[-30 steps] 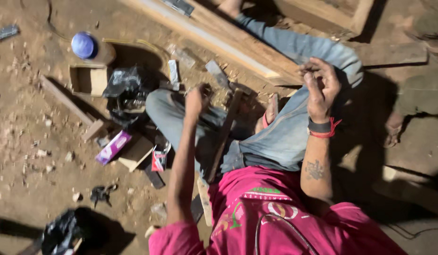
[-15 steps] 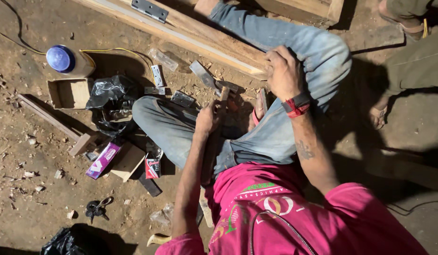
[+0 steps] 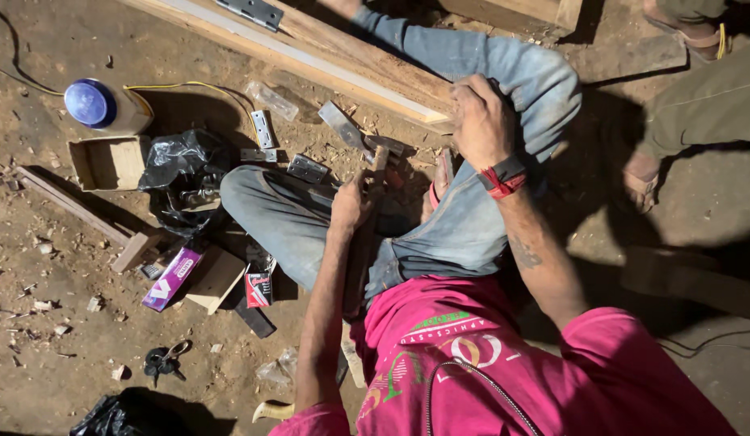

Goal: The person uses a chisel and hammer to carve a recess into a wooden frame, then places a metal hinge into the recess and hammers nails to secure it. The person repeats this process for a second hinge on the same frame.

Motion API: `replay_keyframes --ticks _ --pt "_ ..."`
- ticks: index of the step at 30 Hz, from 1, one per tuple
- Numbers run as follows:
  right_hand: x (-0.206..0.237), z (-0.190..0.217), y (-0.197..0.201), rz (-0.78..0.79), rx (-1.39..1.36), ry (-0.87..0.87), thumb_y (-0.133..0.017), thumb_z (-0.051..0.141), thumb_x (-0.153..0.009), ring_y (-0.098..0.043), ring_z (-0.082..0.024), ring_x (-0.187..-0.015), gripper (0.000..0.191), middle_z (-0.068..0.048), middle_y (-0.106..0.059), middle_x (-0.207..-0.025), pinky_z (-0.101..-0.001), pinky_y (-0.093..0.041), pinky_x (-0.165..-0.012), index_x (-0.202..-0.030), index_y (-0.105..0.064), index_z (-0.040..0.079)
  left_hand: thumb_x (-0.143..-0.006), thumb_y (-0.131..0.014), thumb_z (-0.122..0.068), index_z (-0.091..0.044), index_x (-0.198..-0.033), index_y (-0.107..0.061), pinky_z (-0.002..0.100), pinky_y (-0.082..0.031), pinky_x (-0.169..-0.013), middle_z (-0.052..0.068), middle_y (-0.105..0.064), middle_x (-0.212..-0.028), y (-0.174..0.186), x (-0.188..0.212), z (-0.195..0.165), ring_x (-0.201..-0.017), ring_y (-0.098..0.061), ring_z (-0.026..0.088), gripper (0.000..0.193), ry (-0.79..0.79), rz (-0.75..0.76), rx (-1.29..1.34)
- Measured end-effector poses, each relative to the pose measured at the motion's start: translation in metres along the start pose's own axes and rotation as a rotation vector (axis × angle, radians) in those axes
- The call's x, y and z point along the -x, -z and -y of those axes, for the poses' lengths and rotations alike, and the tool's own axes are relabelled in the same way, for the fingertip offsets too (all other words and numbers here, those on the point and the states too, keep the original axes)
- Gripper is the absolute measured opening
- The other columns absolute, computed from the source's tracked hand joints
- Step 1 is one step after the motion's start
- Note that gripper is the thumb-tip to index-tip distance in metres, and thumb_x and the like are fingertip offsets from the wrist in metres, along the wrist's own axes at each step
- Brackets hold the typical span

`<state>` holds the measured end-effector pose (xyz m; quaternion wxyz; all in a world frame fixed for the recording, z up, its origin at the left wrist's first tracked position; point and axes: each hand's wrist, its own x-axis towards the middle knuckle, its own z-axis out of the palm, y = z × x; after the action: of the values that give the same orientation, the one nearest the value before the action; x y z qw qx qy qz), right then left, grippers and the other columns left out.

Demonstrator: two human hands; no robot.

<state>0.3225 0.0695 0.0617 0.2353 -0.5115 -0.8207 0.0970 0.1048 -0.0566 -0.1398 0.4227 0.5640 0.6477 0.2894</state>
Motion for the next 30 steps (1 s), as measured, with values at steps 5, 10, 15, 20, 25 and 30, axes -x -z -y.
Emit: replay_keyframes --ticks 5,10,15,20,25,30 --pt "0.004 -0.003 0.002 0.017 -0.088 -0.026 -0.059 -0.012 -0.086 -0.067 -0.035 -0.102 0.029 -0.012 -0.068 -0.117 -0.0406 -0.055 -0.086 -0.11 -0.068 0.001 -0.086 -0.074 -0.035 -0.015 -0.118 -0.064 0.05 -0.056 -0.072 0.018 -0.073 -0.101 -0.001 0.0 -0.002 -0.088 -0.071 0.04 0.039 0.03 0.013 0.018" --pt "0.006 -0.007 0.002 0.021 -0.118 -0.022 -0.063 -0.011 -0.087 -0.067 -0.037 -0.102 0.025 -0.014 -0.067 -0.116 -0.0415 -0.055 -0.087 -0.11 -0.067 0.0 -0.086 -0.075 -0.036 -0.015 -0.117 -0.064 0.049 -0.056 -0.072 0.019 -0.074 -0.096 0.0 -0.002 -0.002 -0.087 -0.072 0.039 0.039 0.044 0.04 0.0" --pt "0.004 -0.008 0.001 -0.007 -0.165 0.006 -0.066 -0.011 -0.084 -0.067 -0.037 -0.106 0.03 -0.014 -0.067 -0.117 -0.0409 -0.055 -0.089 -0.112 -0.067 0.0 -0.087 -0.074 -0.035 -0.016 -0.118 -0.064 0.049 -0.056 -0.072 0.02 -0.075 -0.096 0.005 -0.003 -0.009 -0.087 -0.072 0.039 0.038 0.035 0.042 0.005" --pt "0.004 -0.01 0.006 -0.025 -0.235 0.013 -0.067 -0.01 -0.085 -0.067 -0.037 -0.109 0.037 -0.017 -0.067 -0.12 -0.0406 -0.055 -0.092 -0.121 -0.067 0.0 -0.086 -0.075 -0.037 -0.014 -0.119 -0.066 0.048 -0.057 -0.074 0.02 -0.075 -0.097 0.0 -0.006 0.003 -0.088 -0.073 0.038 0.04 0.08 0.07 -0.002" --pt "0.01 -0.02 0.01 -0.184 -0.342 -0.037 -0.063 0.007 -0.105 -0.067 -0.033 -0.117 0.023 -0.015 -0.07 -0.126 -0.0406 -0.053 -0.101 -0.127 -0.069 0.004 -0.08 -0.081 -0.036 -0.004 -0.115 -0.066 0.051 -0.054 -0.081 0.024 -0.072 -0.105 -0.015 -0.012 0.032 -0.099 -0.067 0.044 0.05 -0.04 0.018 -0.318" --pt "0.043 -0.028 0.025 -0.369 -0.198 -0.089 -0.061 0.007 -0.101 -0.067 -0.033 -0.121 0.024 -0.013 -0.069 -0.122 -0.0403 -0.054 -0.104 -0.124 -0.069 0.007 -0.087 -0.071 -0.035 -0.005 -0.121 -0.065 0.047 -0.058 -0.074 0.019 -0.077 -0.095 -0.014 -0.017 0.023 -0.086 -0.075 0.037 0.046 -0.013 0.05 0.028"
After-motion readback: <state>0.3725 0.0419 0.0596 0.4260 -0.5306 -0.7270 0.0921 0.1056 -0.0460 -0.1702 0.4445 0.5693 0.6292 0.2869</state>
